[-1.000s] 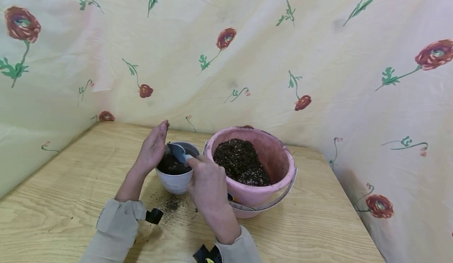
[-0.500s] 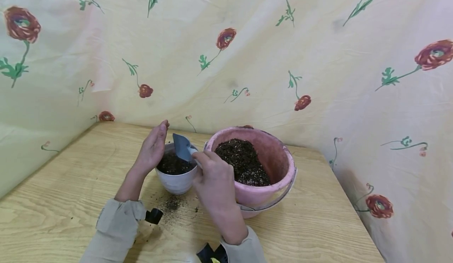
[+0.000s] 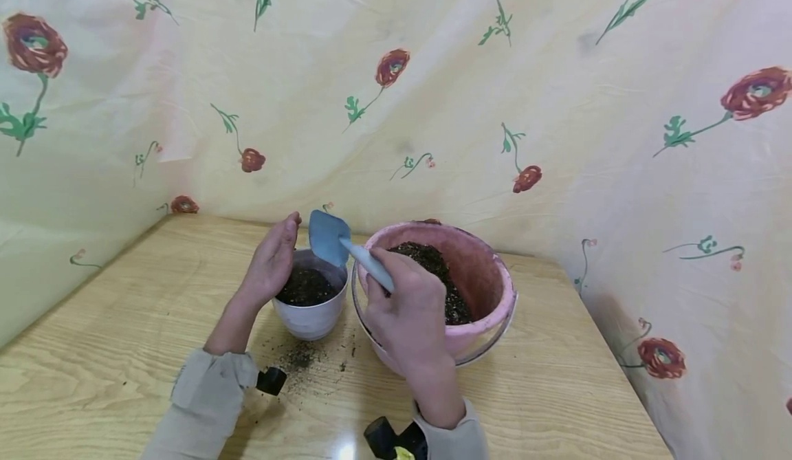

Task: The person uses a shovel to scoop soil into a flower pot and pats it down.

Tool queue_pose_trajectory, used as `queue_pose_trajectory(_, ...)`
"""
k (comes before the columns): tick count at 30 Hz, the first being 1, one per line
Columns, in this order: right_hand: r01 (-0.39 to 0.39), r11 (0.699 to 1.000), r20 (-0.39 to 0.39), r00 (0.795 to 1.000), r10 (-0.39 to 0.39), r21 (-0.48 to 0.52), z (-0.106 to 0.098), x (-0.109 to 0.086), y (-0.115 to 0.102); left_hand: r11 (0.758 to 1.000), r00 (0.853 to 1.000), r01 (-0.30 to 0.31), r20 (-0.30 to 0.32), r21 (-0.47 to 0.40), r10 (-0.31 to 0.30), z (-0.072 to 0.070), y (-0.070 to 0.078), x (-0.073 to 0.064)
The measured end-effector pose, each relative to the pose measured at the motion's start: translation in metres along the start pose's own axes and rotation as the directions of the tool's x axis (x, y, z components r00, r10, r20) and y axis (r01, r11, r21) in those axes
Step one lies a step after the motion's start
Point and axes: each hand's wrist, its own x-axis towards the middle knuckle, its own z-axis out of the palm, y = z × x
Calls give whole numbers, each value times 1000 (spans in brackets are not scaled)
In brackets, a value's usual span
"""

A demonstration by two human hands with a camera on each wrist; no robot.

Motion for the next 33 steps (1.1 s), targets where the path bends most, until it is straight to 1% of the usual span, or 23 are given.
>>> queue_pose_trajectory(2, -11, 1000, -1, 1000, 11, 29, -7, 2, 5, 1000, 1000, -11, 4, -3, 11, 2, 2, 0)
queue_pose_trajectory(5, -53, 994, 9, 999, 52, 98, -18, 5, 14, 1000, 999, -31, 9, -1, 31, 5, 4, 0)
queue_pose_trajectory(9, -96, 966, 24, 995, 93, 240, -30, 7, 26, 998, 998, -60, 17, -3, 60, 11, 7, 0)
queue_pose_trajectory(12, -46, 937, 3, 999, 48, 346, -40, 14, 26, 997, 997, -75, 23, -16, 76, 17, 9, -2)
queue_pose_trajectory(14, -21, 922, -7, 1000, 25, 386, -45, 17, 27, 996, 996, -88, 32, -18, 89, 21, 11, -3)
queue_pose_trajectory(15, -21, 914, -2, 1000, 23, 405, -47, 17, 30, 995, 994, -101, 34, -17, 101, 24, 12, -4)
queue_pose_trajectory(16, -30, 912, 4, 1000, 31, 408, -49, 16, 33, 994, 993, -112, 37, -14, 112, 27, 13, -4)
queue_pose_trajectory(18, -108, 917, 39, 994, 101, 385, -52, 12, 42, 989, 988, -146, 44, -2, 146, 33, 16, -7)
queue_pose_trajectory(19, -154, 914, 61, 988, 142, 375, -53, 9, 49, 985, 984, -174, 48, -1, 174, 37, 16, -8)
queue_pose_trajectory(22, -273, 909, 105, 962, 253, 315, -59, 5, 61, 969, 968, -245, 58, 5, 245, 48, 20, -11)
queue_pose_trajectory(25, -341, 886, 136, 940, 314, 314, -66, 4, 69, 954, 953, -298, 63, 2, 298, 54, 24, -14)
queue_pose_trajectory(29, -413, 870, 153, 910, 385, 269, -75, 2, 79, 951, 948, -310, 69, -6, 310, 59, 29, -17)
queue_pose_trajectory(31, -442, 879, 151, 895, 419, 181, -79, 0, 84, 953, 950, -303, 77, -9, 303, 60, 31, -18)
queue_pose_trajectory(33, -456, 884, 144, 886, 441, 98, -83, -2, 88, 956, 952, -294, 88, -11, 293, 63, 33, -18)
